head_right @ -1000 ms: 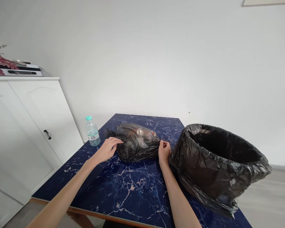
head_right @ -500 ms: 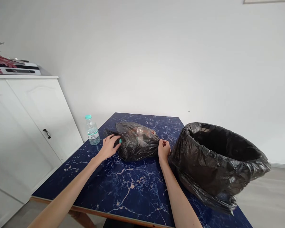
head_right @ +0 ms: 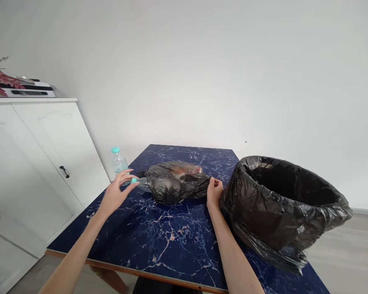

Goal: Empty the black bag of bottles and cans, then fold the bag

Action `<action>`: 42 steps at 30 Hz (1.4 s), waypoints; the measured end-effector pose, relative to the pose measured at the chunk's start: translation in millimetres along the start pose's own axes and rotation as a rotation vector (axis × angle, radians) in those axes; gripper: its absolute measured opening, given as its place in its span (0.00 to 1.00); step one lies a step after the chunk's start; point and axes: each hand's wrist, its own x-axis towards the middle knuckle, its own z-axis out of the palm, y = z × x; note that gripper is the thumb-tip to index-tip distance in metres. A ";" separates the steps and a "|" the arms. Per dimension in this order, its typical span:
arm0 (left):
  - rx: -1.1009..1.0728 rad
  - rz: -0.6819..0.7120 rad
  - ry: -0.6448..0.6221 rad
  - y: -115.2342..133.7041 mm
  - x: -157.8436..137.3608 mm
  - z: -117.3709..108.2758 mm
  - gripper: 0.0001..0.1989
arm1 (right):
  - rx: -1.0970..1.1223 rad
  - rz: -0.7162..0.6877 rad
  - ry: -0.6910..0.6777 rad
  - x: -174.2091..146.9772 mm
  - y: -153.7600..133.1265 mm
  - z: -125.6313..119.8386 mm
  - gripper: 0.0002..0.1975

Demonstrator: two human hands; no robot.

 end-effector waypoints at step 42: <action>0.232 0.105 0.316 -26.4 -46.4 -7.6 0.22 | -0.069 -0.062 -0.029 -6.9 0.6 -2.2 0.17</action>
